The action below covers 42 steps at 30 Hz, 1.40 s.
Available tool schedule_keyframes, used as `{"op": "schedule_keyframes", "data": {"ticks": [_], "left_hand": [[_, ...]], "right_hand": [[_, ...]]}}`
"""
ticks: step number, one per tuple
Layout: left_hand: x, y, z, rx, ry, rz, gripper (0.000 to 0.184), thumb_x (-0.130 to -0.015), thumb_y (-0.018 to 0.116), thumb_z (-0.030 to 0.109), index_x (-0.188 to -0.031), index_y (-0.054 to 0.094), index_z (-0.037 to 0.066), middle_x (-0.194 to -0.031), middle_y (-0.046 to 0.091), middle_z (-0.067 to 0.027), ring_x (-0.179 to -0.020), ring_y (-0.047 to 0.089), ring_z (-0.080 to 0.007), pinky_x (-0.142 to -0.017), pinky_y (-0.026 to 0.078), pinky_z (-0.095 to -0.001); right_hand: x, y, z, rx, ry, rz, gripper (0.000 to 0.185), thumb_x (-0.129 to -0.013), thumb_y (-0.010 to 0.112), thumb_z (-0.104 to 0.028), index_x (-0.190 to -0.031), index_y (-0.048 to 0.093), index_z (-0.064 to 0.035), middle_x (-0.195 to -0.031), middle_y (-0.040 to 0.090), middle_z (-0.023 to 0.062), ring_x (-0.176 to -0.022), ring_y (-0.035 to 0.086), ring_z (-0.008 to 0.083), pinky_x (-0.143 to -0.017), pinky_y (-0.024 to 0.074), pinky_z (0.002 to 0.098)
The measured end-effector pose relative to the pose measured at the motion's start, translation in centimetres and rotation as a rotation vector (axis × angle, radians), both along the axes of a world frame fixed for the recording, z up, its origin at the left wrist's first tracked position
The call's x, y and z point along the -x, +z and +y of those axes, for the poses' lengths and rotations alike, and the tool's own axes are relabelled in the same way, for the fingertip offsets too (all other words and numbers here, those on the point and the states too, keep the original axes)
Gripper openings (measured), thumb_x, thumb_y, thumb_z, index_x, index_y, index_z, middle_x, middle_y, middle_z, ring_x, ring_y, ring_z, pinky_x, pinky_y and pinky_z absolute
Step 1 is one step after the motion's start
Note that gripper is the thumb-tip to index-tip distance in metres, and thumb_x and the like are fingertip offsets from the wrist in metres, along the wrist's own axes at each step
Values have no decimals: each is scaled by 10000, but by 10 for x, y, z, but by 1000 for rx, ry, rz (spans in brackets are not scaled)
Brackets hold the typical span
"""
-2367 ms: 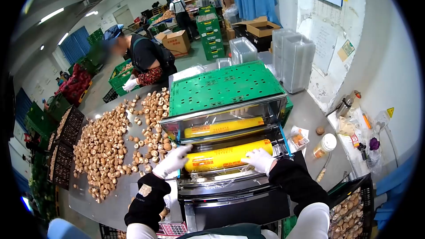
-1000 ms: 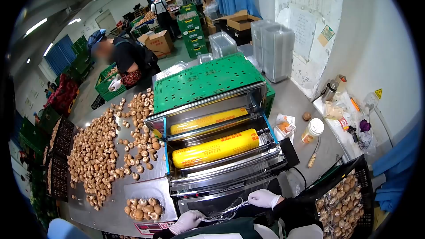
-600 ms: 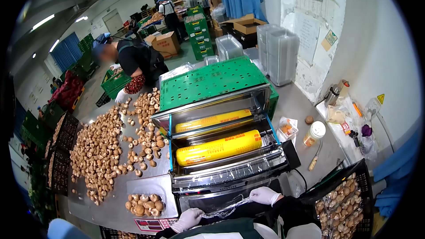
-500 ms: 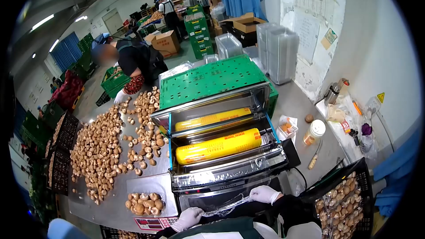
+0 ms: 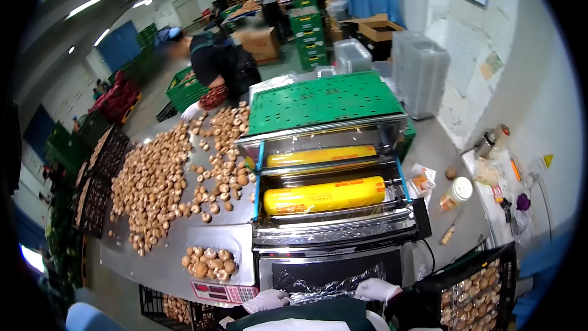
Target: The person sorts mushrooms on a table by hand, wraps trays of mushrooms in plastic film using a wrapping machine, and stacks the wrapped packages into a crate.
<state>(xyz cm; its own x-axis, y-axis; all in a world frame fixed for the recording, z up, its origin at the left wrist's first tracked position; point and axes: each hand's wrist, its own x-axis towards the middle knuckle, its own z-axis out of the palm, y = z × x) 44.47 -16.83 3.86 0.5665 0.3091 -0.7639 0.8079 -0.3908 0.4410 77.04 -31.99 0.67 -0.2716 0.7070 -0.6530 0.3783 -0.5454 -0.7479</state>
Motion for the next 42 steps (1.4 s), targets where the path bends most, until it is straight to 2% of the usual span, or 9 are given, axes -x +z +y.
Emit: {"op": "schedule_keyframes", "data": {"ticks": [4, 5, 12, 21, 25, 29, 37, 39, 42], "left_hand": [[78, -24, -13, 528, 488, -207, 265, -911, 531, 225, -1058, 638, 33, -1002, 646, -51, -930, 562, -110, -856, 424, -258], [103, -20, -20, 658, 724, -226, 278, -896, 527, 220, -1026, 638, 1, -1009, 635, -84, -957, 561, -154, -871, 417, -262], [261, -94, -97, 391, 1698, -172, 320, -908, 518, 261, -1120, 583, 30, -1024, 610, -69, -982, 556, -165, -860, 434, -265], [269, -133, -129, 221, 1732, 57, 429, -867, 538, 283, -1199, 484, 16, -1114, 534, -150, -1054, 513, -233, -906, 411, -314], [266, -142, -128, 213, 1713, 111, 489, -849, 547, 293, -1234, 440, 11, -1154, 500, -186, -1087, 494, -264, -927, 401, -336], [267, -149, -136, 208, 1716, 157, 554, -831, 556, 302, -1269, 396, 5, -1194, 466, -221, -1119, 475, -295, -948, 391, -358], [282, -165, -175, 200, 1708, 315, 690, -794, 573, 322, -1340, 308, -7, -1274, 399, -293, -1183, 438, -356, -990, 370, -401], [293, -163, -180, 131, 1675, 411, 725, -785, 578, 327, -1357, 286, -10, -1294, 382, -311, -1200, 428, -371, -1000, 365, -412], [286, -127, -160, -362, 1777, 368, 748, -772, 583, 330, -1363, 285, -19, -1303, 360, -338, -1204, 402, -422, -1009, 356, -424]], "right_hand": [[5, 21, -5, -123, 72, 119, 243, -910, 508, -202, -965, 645, -10, -859, 665, 57, -814, 606, 140, -762, 473, 270], [6, 34, 4, -95, 19, 65, 237, -905, 517, -199, -970, 646, -11, -867, 669, 59, -821, 611, 140, -773, 476, 268], [-25, 147, 146, -842, -142, -235, 164, -825, 564, -124, -915, 661, -25, -891, 656, 109, -858, 618, 218, -793, 477, 315], [-67, 196, 342, -1463, -315, -916, 270, -831, 560, -251, -992, 590, -36, -988, 584, 134, -986, 526, 302, -852, 416, 399], [-74, 183, 366, -1008, -255, -1305, 404, -908, 414, -399, -1058, 604, -76, -917, 636, 159, -874, 596, 335, -801, 441, 434], [-74, 187, 358, -1001, -109, -1212, 540, -939, 309, -402, -717, 661, -59, -733, 640, 174, -717, 607, 371, -679, 464, 470], [-37, 142, 231, -1179, 474, -1112, 319, -854, 459, -321, -686, 594, -85, -703, 607, 126, -636, 609, 309, -582, 471, 420], [-23, 128, 188, -760, 689, -1003, 358, -827, 479, -393, -766, 633, -77, -762, 613, 126, -809, 615, 323, -690, 481, 426], [-8, 117, 152, -953, 440, -713, 331, -810, 549, -338, -933, 634, -43, -863, 635, 134, -870, 602, 307, -788, 467, 391]]}}
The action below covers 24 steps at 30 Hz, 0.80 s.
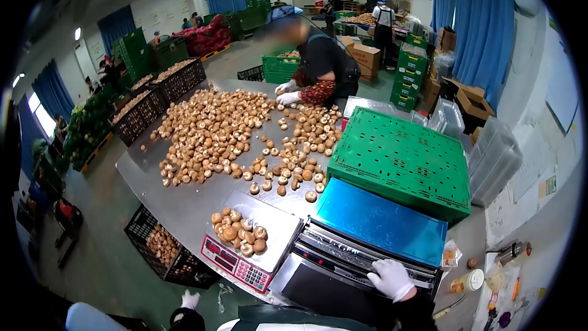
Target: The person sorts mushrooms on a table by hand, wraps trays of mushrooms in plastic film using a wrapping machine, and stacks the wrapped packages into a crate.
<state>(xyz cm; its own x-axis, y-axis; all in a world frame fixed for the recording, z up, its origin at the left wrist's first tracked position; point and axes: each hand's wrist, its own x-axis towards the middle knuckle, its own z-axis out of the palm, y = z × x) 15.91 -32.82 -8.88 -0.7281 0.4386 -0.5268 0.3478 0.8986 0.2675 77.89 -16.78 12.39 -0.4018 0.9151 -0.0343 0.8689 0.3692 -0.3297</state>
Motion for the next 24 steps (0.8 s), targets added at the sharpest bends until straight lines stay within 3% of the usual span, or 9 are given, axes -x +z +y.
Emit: {"op": "schedule_keyframes", "data": {"ticks": [1, 3, 5, 9, 11, 13, 17, 20, 24], "left_hand": [[-10, 24, 14, -179, 4, 113, 736, -767, 583, 329, -1350, 306, -25, -1293, 354, -348, -1192, 385, -457, -1007, 352, -426], [-20, 57, 54, -477, 12, 207, 617, -821, 570, 279, -1312, 365, -33, -1301, 382, -294, -1175, 411, -418, -997, 353, -425], [-18, 76, 100, -601, -134, 298, 540, -842, 562, 269, -1267, 423, -34, -1279, 425, -254, -1171, 424, -382, -1002, 345, -412], [-27, 89, 187, -962, -331, 233, 398, -893, 491, 236, -1189, 496, -29, -1209, 499, -225, -1166, 439, -345, -1003, 345, -387], [-40, 98, 221, -1045, -408, 206, 354, -915, 447, 219, -1165, 522, -19, -1185, 522, -212, -1147, 464, -336, -993, 356, -382], [-44, 95, 250, -1045, -398, 36, 337, -923, 432, 217, -1141, 544, -14, -1163, 540, -204, -1118, 492, -334, -984, 368, -378], [-54, 86, 282, -950, -347, -139, 368, -936, 425, 268, -1102, 570, -26, -1070, 599, -189, -1033, 550, -301, -929, 405, -356], [-46, 72, 291, -817, -305, -264, 401, -929, 437, 298, -1064, 590, -47, -996, 641, -155, -939, 590, -249, -834, 447, -341], [-44, 85, 280, -806, -234, -494, 306, -914, 447, 210, -993, 615, -34, -863, 639, -74, -814, 583, -151, -737, 467, -286]], "right_hand": [[11, 4, -8, -116, 7, 92, 313, -804, 568, -310, -947, 629, -38, -883, 636, 138, -875, 600, 304, -794, 465, 390], [35, 8, -12, -58, 25, 261, 313, -808, 576, -277, -984, 625, -23, -953, 638, 153, -904, 594, 314, -801, 464, 393], [63, 3, -5, 209, 113, 461, 351, -852, 552, -266, -1080, 604, -5, -1046, 628, 171, -977, 590, 317, -881, 451, 358], [139, -13, 17, 678, 192, 615, 417, -912, 505, -271, -1215, 511, 16, -1122, 610, 162, -1050, 581, 234, -904, 438, 305], [175, -60, 30, 816, 251, 686, 471, -931, 486, -259, -1304, 408, 19, -1104, 609, 150, -1029, 584, 204, -913, 434, 285], [210, -92, 41, 1056, 48, 835, 515, -924, 506, -243, -1334, 357, 32, -1100, 594, 132, -1019, 586, 197, -874, 463, 282], [258, -105, 63, 1268, -339, 1049, 610, -944, 478, -184, -1405, 145, 38, -1281, 471, 177, -1045, 583, 276, -879, 484, 328], [270, -107, 68, 1293, -414, 1103, 568, -935, 459, -111, -1403, 164, 15, -1237, 487, 173, -1037, 586, 257, -846, 501, 317], [267, -105, 65, 1147, -369, 1001, 514, -899, 450, -23, -1372, 251, 3, -1060, 543, 134, -978, 602, 214, -791, 518, 280]]}}
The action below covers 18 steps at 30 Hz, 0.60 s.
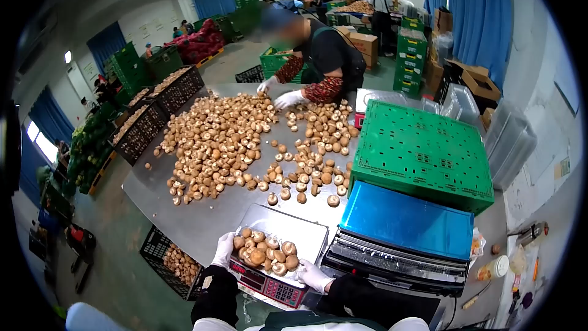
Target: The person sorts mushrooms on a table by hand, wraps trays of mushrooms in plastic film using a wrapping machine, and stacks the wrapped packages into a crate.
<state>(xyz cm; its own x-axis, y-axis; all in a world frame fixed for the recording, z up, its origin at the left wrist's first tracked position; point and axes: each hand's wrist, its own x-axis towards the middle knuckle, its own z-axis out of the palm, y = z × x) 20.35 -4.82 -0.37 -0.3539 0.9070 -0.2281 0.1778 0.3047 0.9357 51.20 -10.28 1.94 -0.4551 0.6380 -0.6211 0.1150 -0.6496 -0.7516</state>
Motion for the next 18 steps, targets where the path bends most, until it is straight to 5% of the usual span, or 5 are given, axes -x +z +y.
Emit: {"op": "schedule_keyframes", "data": {"ticks": [2, 5, 11, 12, 18], "left_hand": [[23, -48, 5, 34, 8, -157, 275, -924, 449, 174, -1009, 618, -25, -881, 633, -58, -819, 578, -134, -740, 468, -272], [33, -49, 0, -9, -11, -271, 253, -932, 465, 153, -1033, 616, -23, -918, 637, -61, -841, 587, -143, -765, 474, -269], [-43, 118, 1, 11, -210, -291, 286, -924, 442, 125, -1148, 559, -11, -1009, 628, -64, -869, 611, -152, -743, 516, -285], [-50, 115, 10, 18, -212, -269, 280, -935, 431, 142, -1117, 584, -6, -961, 645, -38, -772, 604, -117, -670, 498, -252], [-167, 115, 56, 28, -586, -320, 239, -899, 532, 112, -1110, 596, 17, -966, 644, -34, -769, 595, -86, -623, 478, -216]], "right_hand": [[-3, -3, -5, -72, 5, -6, 484, -883, 462, -11, -1342, 309, 5, -940, 560, 93, -880, 610, 177, -771, 521, 269], [-10, -1, -11, -113, -38, 41, 468, -881, 469, -10, -1326, 325, 6, -927, 556, 83, -865, 614, 177, -772, 520, 268], [-66, 53, -11, -166, -225, 315, 446, -939, 468, -112, -1340, 313, 8, -955, 573, 113, -855, 643, 214, -742, 546, 300], [-82, 62, -12, -188, -280, 303, 433, -939, 472, -118, -1329, 333, 11, -942, 577, 110, -844, 644, 211, -729, 547, 296], [-200, 84, -20, -404, -577, 42, 369, -903, 477, -101, -1244, 459, 39, -836, 596, 87, -661, 631, 142, -569, 529, 246]]}}
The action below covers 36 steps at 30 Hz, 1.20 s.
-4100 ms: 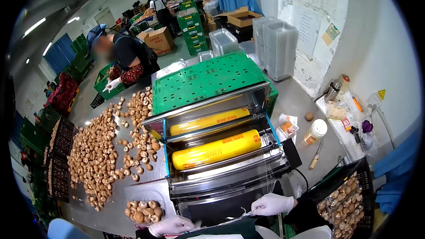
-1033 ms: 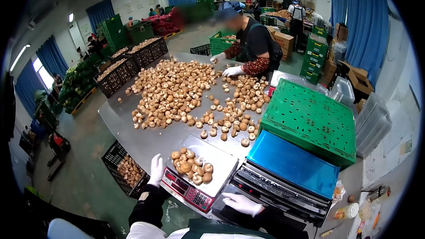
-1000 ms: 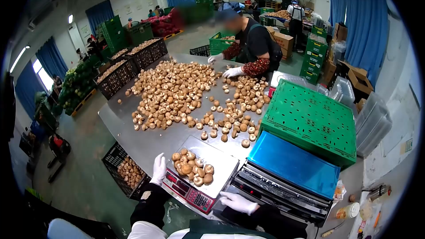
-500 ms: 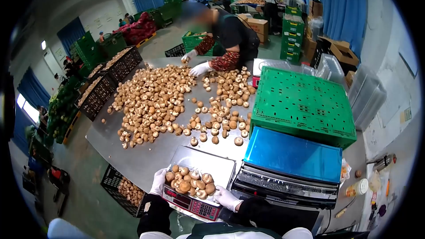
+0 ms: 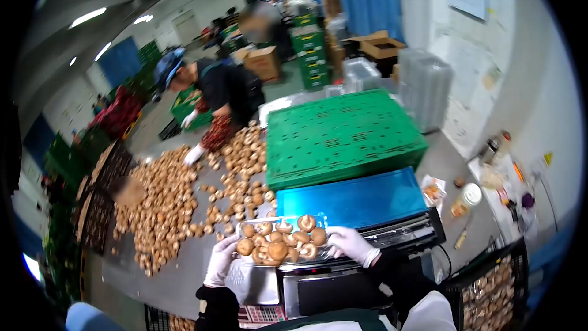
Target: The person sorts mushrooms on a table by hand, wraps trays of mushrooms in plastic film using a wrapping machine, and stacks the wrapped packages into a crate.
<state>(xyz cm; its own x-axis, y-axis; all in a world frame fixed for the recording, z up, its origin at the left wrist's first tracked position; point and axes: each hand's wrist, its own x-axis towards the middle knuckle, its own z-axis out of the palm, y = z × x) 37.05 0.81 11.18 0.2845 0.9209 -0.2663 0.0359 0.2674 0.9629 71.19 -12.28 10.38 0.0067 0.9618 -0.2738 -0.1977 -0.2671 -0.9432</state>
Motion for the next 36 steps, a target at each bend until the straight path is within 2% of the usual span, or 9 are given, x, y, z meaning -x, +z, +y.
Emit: {"op": "schedule_keyframes", "data": {"ticks": [8, 11, 19, 22, 23, 25, 27, 32, 36], "left_hand": [[-178, -59, 54, -142, -239, 76, 259, -899, 541, 86, -1135, 568, -19, -874, 635, -44, -623, 566, -83, -564, 474, -219], [-206, -70, 55, -229, -356, 139, 253, -892, 520, 53, -1119, 557, -54, -868, 633, -77, -578, 563, -94, -529, 476, -228], [-185, -69, 42, -114, -463, 387, 290, -855, 545, 43, -1129, 526, -51, -851, 624, -91, -640, 576, -121, -574, 504, -261], [-159, -18, 12, -912, -548, 760, 378, -759, 614, 17, -1133, 559, 32, -844, 578, -103, -721, 589, -189, -655, 481, -303], [-150, -3, 2, -892, -600, 841, 458, -731, 622, 25, -1178, 551, 98, -874, 551, -107, -731, 583, -256, -656, 484, -329], [-138, 18, -12, -1257, -861, 936, 520, -728, 591, 36, -1225, 533, 181, -914, 556, -86, -768, 584, -261, -667, 496, -358], [-133, 17, -20, -1375, -1194, 1131, 592, -762, 519, 80, -1311, 439, 287, -1024, 541, -62, -888, 580, -243, -736, 495, -357], [-157, -4, -19, -1593, -1315, 1074, 508, -823, 466, 108, -1293, 459, 300, -943, 555, -40, -850, 594, -219, -674, 500, -334], [-145, -18, -26, -1484, -1180, 1018, 331, -813, 513, 161, -1124, 588, 245, -850, 564, -37, -707, 610, -233, -564, 501, -343]], "right_hand": [[-129, 2, 0, 63, -360, -343, 370, -812, 483, -61, -1164, 557, 24, -705, 594, 48, -547, 567, 109, -465, 440, 236], [-153, -23, 3, 65, -418, -496, 358, -786, 487, -62, -1118, 589, 28, -869, 659, 137, -598, 613, 183, -564, 490, 302], [-165, -41, -12, 21, -265, -885, 296, -770, 530, -173, -1007, 657, -49, -904, 663, 150, -867, 622, 313, -785, 479, 373], [-171, 0, -37, -6, 2, -1184, 322, -738, 550, -147, -1044, 629, -82, -931, 629, 130, -912, 604, 303, -777, 476, 389], [-178, -2, -51, -141, -1, -1254, 355, -731, 555, -138, -1079, 609, -100, -960, 610, 123, -921, 598, 301, -767, 477, 395], [-188, 9, -67, -284, 243, -1610, 486, -767, 556, -97, -1241, 494, -184, -968, 549, 97, -823, 596, 271, -696, 484, 364], [-191, 8, -76, -539, 393, -1814, 507, -792, 532, -107, -1277, 448, -232, -946, 535, 79, -771, 583, 239, -658, 474, 344], [-176, -16, -58, -932, 714, -1767, 552, -847, 399, -58, -1327, 350, -326, -861, 513, 56, -631, 590, 216, -525, 455, 335], [-163, -23, -68, -604, 540, -1465, 237, -838, 511, -223, -1049, 603, -282, -795, 585, 30, -725, 621, 246, -583, 487, 370]]}}
